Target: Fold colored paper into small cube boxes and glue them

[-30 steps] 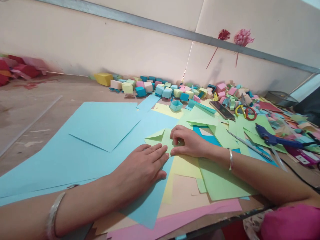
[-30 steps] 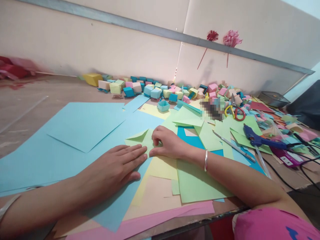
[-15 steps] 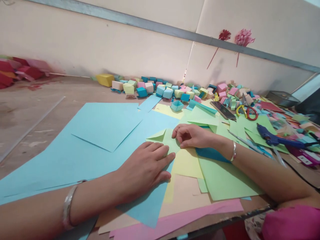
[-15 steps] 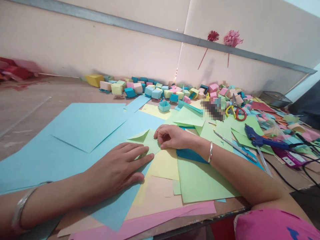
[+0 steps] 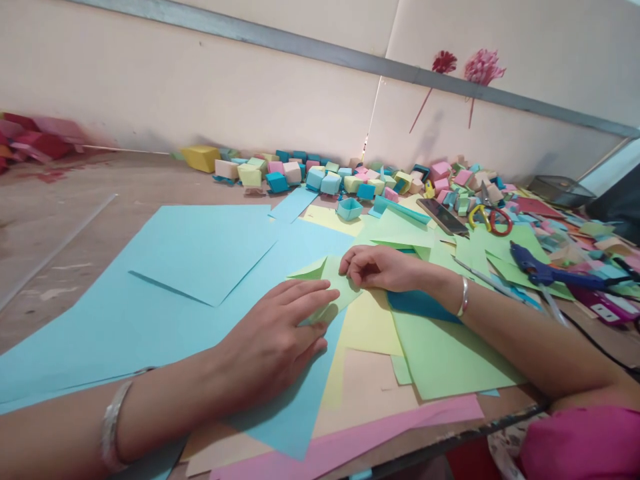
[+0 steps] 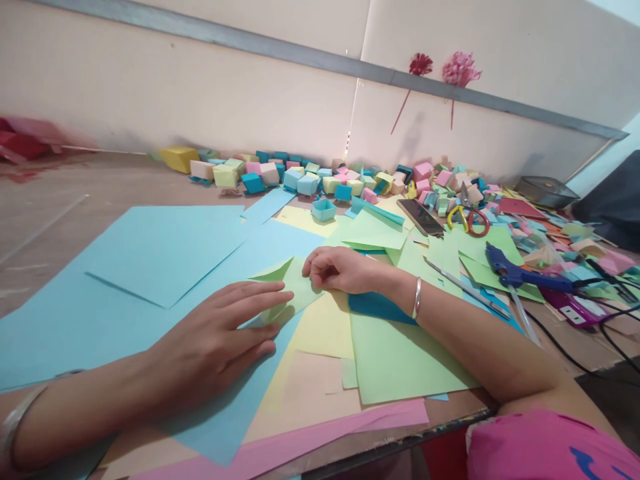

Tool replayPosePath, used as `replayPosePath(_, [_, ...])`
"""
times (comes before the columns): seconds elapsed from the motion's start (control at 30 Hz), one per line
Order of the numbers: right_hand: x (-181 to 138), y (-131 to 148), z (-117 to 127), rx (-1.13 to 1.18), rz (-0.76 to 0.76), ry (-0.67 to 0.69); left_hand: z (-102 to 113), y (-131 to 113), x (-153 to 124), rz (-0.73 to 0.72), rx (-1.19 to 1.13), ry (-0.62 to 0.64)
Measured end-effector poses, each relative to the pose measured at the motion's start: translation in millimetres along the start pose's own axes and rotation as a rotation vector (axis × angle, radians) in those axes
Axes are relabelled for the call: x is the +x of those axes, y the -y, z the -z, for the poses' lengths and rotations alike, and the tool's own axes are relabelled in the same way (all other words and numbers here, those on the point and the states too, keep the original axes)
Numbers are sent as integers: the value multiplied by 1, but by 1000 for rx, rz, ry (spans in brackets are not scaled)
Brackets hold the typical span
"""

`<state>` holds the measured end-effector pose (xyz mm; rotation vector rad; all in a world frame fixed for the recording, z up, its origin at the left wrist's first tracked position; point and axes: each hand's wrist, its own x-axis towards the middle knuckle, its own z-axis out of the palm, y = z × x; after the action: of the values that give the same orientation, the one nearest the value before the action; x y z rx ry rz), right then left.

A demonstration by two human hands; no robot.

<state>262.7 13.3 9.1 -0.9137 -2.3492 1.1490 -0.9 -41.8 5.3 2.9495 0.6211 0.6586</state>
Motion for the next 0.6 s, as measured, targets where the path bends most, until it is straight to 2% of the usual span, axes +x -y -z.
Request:
replayPosePath(0.1, [0,-2,0,2,5,18,1,-2,0,-4,27,-1])
replayPosePath(0.17, [-1,-2,-5,37,23,-38,0,-2,1,3,44,24])
replayPosePath(0.27, [-1,-1,-15,13,142,-354,-4,4,3,57,72,100])
replayPosePath(0.33, [0,-3,-20,-154,238,-560,-6,9,4,121,121,133])
replayPosePath(0.37, [1,-5,-22,-272,260,-611,-6,11,4,150,152,140])
replayPosePath(0.47, [3,-15,-23,-583,190,-602,-7,16,4,202,243,140])
replayPosePath(0.53, [5,-20,-23,-698,122,-545,-6,18,4,229,292,135])
replayPosePath(0.6, [5,-21,-24,-766,119,-498,-4,18,5,254,332,135])
